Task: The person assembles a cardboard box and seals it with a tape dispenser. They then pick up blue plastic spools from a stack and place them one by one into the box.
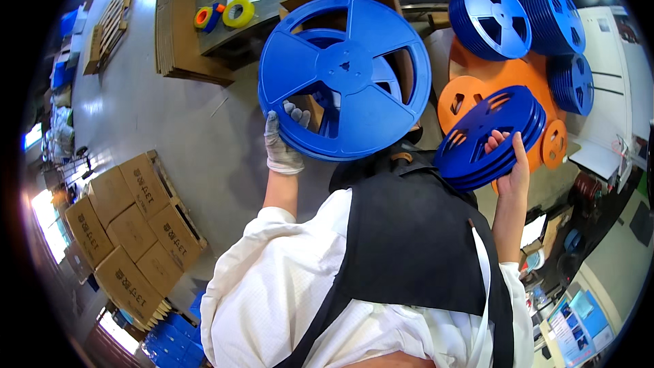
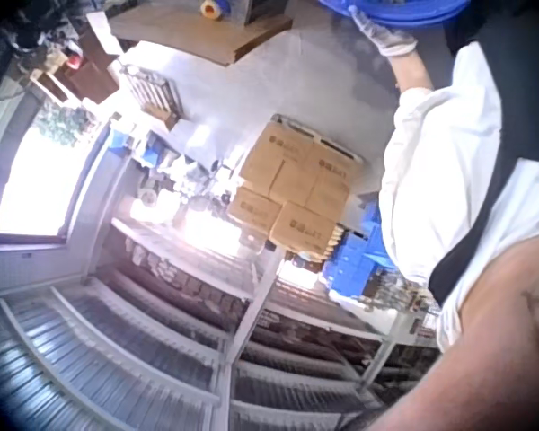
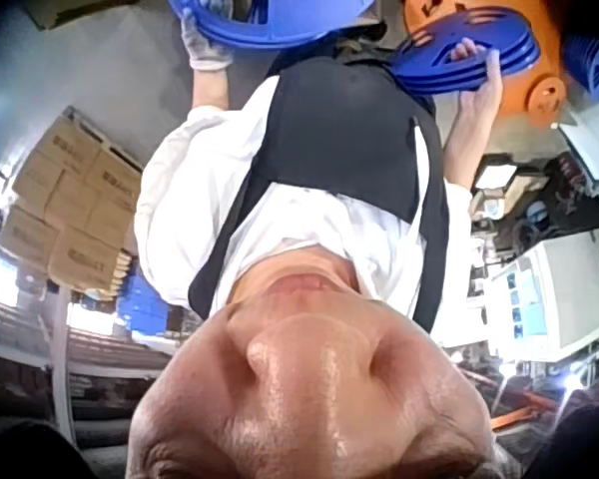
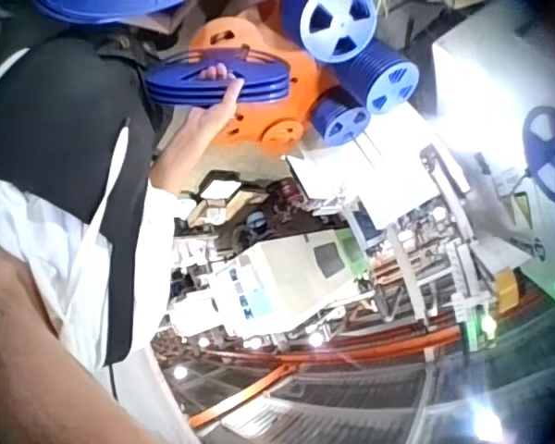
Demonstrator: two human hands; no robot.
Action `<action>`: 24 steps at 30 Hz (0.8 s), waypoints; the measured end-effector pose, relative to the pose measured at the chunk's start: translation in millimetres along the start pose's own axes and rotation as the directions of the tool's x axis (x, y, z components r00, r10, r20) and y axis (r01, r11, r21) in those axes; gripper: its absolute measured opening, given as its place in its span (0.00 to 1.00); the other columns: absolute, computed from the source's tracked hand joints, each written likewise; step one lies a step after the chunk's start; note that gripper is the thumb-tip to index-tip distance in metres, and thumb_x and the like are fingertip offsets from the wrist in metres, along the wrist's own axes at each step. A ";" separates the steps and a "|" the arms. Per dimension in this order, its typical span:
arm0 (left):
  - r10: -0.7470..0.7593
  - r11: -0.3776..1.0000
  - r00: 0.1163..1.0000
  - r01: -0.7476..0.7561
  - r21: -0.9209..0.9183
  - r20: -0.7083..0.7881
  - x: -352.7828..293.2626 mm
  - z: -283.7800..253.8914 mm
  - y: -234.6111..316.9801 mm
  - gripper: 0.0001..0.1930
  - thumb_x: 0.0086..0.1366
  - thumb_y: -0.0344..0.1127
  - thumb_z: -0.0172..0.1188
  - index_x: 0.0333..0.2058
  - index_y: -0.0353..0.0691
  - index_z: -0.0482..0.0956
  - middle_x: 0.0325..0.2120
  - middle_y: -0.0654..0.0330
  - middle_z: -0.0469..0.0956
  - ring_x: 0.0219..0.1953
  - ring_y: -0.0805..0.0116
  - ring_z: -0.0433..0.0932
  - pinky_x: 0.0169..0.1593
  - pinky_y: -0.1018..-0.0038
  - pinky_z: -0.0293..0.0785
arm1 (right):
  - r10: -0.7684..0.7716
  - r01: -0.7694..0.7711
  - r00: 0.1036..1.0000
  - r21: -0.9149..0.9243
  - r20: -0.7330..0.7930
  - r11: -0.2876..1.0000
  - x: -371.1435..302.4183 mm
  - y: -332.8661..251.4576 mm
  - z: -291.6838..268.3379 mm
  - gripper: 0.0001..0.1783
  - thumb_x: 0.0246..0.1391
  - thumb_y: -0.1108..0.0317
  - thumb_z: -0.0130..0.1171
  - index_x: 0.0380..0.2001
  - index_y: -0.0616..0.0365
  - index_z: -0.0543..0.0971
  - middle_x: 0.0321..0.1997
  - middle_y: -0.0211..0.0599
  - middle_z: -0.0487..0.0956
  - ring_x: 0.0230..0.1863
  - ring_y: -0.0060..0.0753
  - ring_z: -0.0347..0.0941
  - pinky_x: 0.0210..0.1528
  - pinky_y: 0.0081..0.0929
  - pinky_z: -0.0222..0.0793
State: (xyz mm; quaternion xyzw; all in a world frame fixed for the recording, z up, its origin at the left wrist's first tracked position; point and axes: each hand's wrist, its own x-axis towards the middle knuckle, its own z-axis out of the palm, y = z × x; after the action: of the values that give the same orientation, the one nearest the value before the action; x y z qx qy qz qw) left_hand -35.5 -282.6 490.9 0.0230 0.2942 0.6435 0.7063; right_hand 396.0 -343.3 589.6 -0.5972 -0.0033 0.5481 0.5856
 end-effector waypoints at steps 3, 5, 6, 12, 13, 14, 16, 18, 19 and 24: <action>0.028 1.000 0.998 -0.028 0.006 -0.054 -1.9 2.1 -0.7 0.17 0.60 0.39 0.63 0.43 0.37 0.73 0.33 0.61 0.78 0.38 0.65 0.81 0.50 0.64 0.79 | -0.041 0.042 0.999 -0.002 0.025 0.999 -5.8 -3.6 3.3 0.19 0.60 0.55 0.53 0.40 0.64 0.73 0.40 0.48 0.79 0.38 0.37 0.78 0.45 0.35 0.76; 0.040 0.999 0.998 -0.038 0.033 -0.056 1.0 4.5 -2.5 0.17 0.60 0.40 0.64 0.43 0.37 0.73 0.35 0.60 0.78 0.37 0.65 0.80 0.50 0.64 0.79 | -0.040 0.040 0.998 0.011 0.054 0.999 -4.7 -2.1 -2.3 0.20 0.61 0.55 0.52 0.41 0.64 0.73 0.41 0.49 0.79 0.38 0.38 0.78 0.45 0.36 0.76; 0.039 0.998 0.996 -0.034 0.059 -0.074 3.0 7.8 -3.7 0.17 0.59 0.40 0.64 0.43 0.37 0.73 0.35 0.59 0.78 0.37 0.64 0.80 0.50 0.63 0.79 | -0.045 0.044 0.997 0.018 0.062 0.999 -5.7 -2.5 -5.4 0.20 0.61 0.54 0.51 0.41 0.64 0.73 0.41 0.49 0.79 0.38 0.38 0.78 0.45 0.36 0.76; -0.074 0.948 0.985 0.118 0.297 -0.154 45.5 25.4 -55.1 0.12 0.61 0.35 0.60 0.41 0.36 0.72 0.32 0.53 0.79 0.34 0.58 0.80 0.45 0.60 0.79 | -0.071 0.072 0.997 -0.034 0.027 0.997 -13.3 5.1 6.4 0.19 0.61 0.58 0.51 0.41 0.66 0.73 0.40 0.51 0.80 0.37 0.41 0.79 0.44 0.38 0.76; -0.042 0.916 0.980 0.115 0.384 -0.193 58.1 24.0 -74.9 0.11 0.62 0.33 0.59 0.40 0.35 0.72 0.31 0.54 0.79 0.33 0.59 0.80 0.42 0.61 0.80 | -0.088 0.091 0.995 -0.063 0.049 0.994 -16.0 6.8 8.6 0.18 0.60 0.59 0.51 0.41 0.67 0.73 0.39 0.52 0.80 0.37 0.41 0.79 0.44 0.38 0.76; -0.067 0.887 0.968 0.168 0.431 -0.241 78.9 7.1 -94.9 0.08 0.63 0.30 0.56 0.39 0.35 0.71 0.29 0.55 0.79 0.30 0.61 0.79 0.38 0.64 0.80 | -0.089 0.093 0.995 -0.084 0.040 0.992 -17.5 8.4 9.9 0.18 0.59 0.61 0.52 0.41 0.67 0.74 0.39 0.51 0.80 0.38 0.41 0.79 0.44 0.38 0.76; -0.055 0.803 0.971 0.182 0.567 -0.233 103.3 -17.5 -124.1 0.08 0.63 0.31 0.57 0.40 0.36 0.72 0.29 0.55 0.79 0.29 0.63 0.79 0.38 0.66 0.79 | -0.107 0.109 0.994 -0.128 0.024 0.986 -25.8 10.4 17.1 0.19 0.57 0.61 0.54 0.43 0.67 0.74 0.40 0.52 0.80 0.39 0.41 0.79 0.46 0.38 0.75; -0.037 0.756 0.970 0.185 0.628 -0.242 123.1 -49.9 -148.5 0.07 0.60 0.29 0.57 0.38 0.37 0.73 0.28 0.56 0.79 0.27 0.64 0.79 0.36 0.68 0.79 | -0.125 0.128 0.992 -0.169 0.026 0.977 -30.2 12.3 18.4 0.20 0.57 0.61 0.54 0.45 0.68 0.73 0.40 0.52 0.80 0.40 0.41 0.79 0.47 0.37 0.75; -0.047 0.711 0.962 0.220 0.668 -0.268 130.8 -55.7 -157.7 0.07 0.60 0.28 0.57 0.37 0.36 0.72 0.27 0.56 0.78 0.26 0.66 0.78 0.34 0.69 0.78 | -0.135 0.138 0.990 -0.195 0.029 0.971 -31.5 12.8 17.2 0.20 0.57 0.61 0.54 0.45 0.68 0.73 0.40 0.52 0.79 0.40 0.41 0.79 0.47 0.37 0.75; -0.044 0.572 0.952 0.273 0.774 -0.303 165.9 -82.0 -195.8 0.07 0.57 0.27 0.57 0.34 0.36 0.70 0.23 0.58 0.77 0.21 0.69 0.75 0.28 0.73 0.74 | -0.138 0.135 0.990 -0.225 0.002 0.965 -36.8 14.8 9.1 0.22 0.57 0.60 0.54 0.47 0.69 0.72 0.41 0.52 0.79 0.39 0.40 0.78 0.45 0.35 0.74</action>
State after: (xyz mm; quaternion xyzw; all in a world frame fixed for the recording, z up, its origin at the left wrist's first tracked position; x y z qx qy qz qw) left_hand 103.2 -191.4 278.7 0.2332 0.6412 0.3703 0.6304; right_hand 365.8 -365.4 605.8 -0.6618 -0.1025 0.4985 0.5505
